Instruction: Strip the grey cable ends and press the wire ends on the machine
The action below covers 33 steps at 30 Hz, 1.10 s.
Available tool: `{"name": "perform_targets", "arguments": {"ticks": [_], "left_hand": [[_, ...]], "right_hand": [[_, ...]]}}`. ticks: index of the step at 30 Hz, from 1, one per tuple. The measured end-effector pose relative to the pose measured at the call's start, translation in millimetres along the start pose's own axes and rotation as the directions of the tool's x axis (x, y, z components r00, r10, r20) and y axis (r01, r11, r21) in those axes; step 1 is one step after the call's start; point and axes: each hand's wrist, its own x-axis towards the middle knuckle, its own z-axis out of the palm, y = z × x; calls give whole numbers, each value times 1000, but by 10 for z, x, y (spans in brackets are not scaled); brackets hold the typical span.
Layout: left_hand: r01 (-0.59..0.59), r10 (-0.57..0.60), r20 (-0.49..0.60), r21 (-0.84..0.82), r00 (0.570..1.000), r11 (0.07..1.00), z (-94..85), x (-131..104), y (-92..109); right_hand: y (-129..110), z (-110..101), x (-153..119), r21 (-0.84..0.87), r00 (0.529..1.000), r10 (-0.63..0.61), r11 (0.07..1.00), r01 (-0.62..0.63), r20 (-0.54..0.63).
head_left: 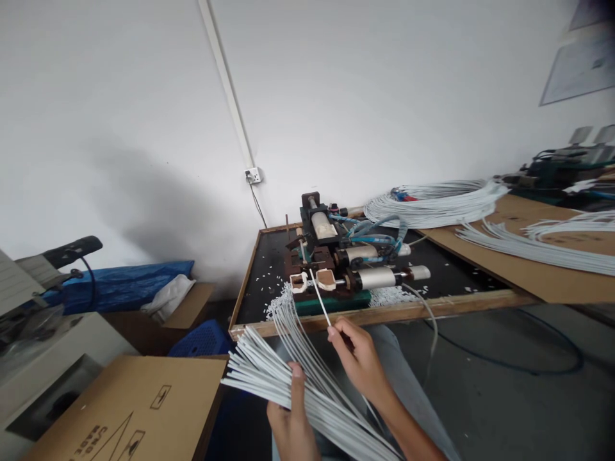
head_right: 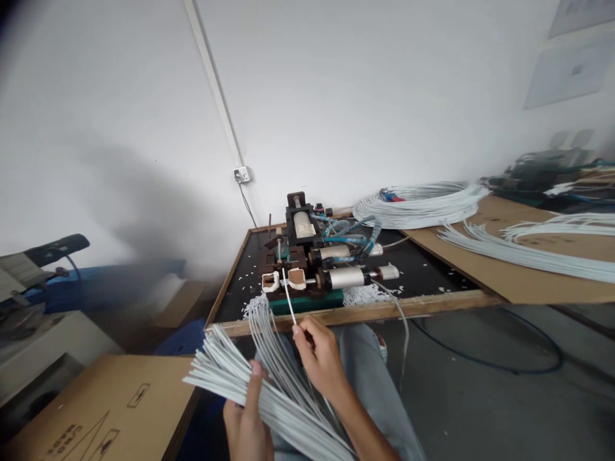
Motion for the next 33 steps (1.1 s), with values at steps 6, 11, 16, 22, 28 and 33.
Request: {"name": "perform_targets", "arguments": {"ticks": [6, 11, 16, 22, 28, 33], "left_hand": [[4, -4, -1, 4, 1000, 1000, -16, 16, -15], [5, -5, -2, -7, 1000, 1000, -11, 14, -10], [-16, 16, -23, 5, 1000, 1000, -17, 30, -22], [-15, 16, -43, 2, 999, 1000, -21, 25, -41], [-18, 19, -43, 10, 999, 1000, -26, 16, -51], [-8, 8, -29, 9, 1000, 1000, -43, 29, -67]], "right_hand": [[42, 27, 72, -25, 1000, -5, 1000, 5, 3], [80, 15, 127, -30, 1000, -6, 1000, 7, 19], [86, 21, 151, -34, 999, -13, 999, 14, 31], [74, 31, 171, -32, 999, -9, 999, 11, 39], [82, 40, 182, -25, 999, -9, 1000, 10, 44], [92, 47, 177, -27, 999, -8, 1000, 9, 41]]}}
